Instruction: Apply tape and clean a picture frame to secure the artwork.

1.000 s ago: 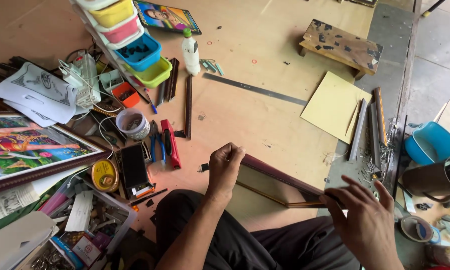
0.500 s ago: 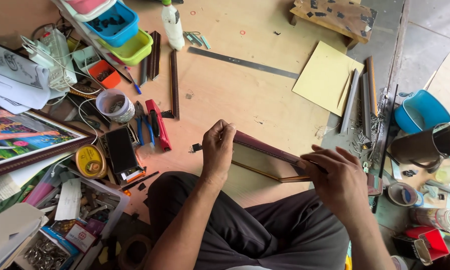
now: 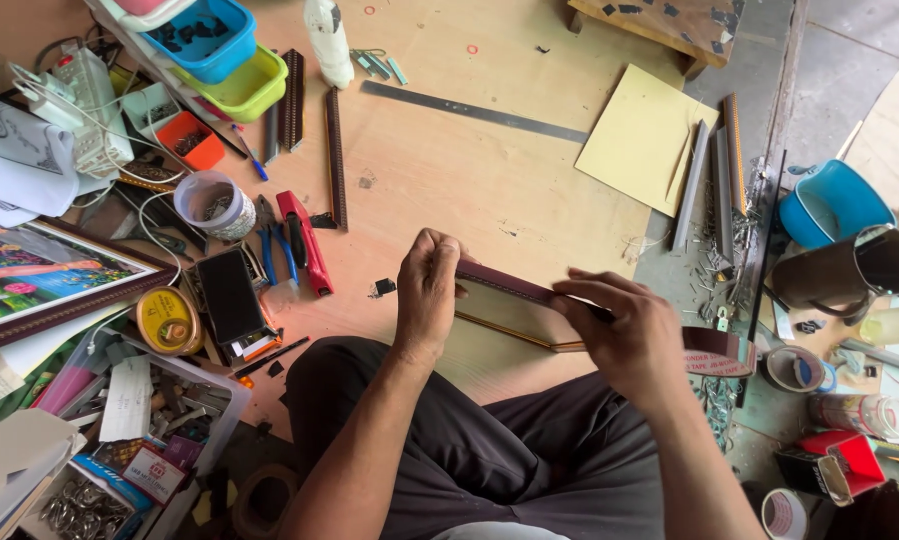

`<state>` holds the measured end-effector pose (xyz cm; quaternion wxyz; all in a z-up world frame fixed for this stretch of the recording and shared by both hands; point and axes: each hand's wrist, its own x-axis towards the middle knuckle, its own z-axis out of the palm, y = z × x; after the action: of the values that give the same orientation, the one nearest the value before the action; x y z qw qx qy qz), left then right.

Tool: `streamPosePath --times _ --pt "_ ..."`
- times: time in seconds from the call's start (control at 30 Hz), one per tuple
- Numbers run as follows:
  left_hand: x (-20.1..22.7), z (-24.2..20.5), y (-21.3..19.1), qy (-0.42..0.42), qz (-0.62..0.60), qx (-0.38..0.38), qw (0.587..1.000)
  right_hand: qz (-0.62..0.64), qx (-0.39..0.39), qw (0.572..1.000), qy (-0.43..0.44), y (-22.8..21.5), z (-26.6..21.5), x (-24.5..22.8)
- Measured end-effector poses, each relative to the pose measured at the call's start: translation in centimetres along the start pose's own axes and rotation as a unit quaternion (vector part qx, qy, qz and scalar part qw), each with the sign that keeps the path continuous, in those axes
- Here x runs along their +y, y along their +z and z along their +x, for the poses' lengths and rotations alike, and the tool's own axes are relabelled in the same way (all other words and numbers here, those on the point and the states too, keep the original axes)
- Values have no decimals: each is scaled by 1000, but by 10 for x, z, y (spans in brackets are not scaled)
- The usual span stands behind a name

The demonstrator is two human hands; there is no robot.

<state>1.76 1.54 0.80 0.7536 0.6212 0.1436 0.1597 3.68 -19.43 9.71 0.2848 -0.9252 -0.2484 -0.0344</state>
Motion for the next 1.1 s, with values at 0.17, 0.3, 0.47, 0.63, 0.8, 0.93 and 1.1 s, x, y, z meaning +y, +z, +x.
streamPosePath --times 0.17,0.3,0.47,0.63,0.8,0.93,1.1 --pt "9 -5 -3 17 21 -37 999 34 -18 999 -24 8 15 -22" --pt "13 -7 -4 40 29 -65 997 -14 -6 998 -58 10 17 -23" --pt "9 -6 -4 49 51 -71 995 71 -18 997 12 18 26 -29" --pt "3 -3 -5 59 36 -76 995 44 -31 998 -43 27 37 -34" --pt "2 -2 -5 84 52 -79 992 -1 -53 999 12 26 41 -44" --pt "0 -4 -3 85 31 -81 993 77 -61 995 -15 32 49 -47" --pt "0 -3 -4 112 34 -85 989 74 -70 988 -115 43 57 -39"
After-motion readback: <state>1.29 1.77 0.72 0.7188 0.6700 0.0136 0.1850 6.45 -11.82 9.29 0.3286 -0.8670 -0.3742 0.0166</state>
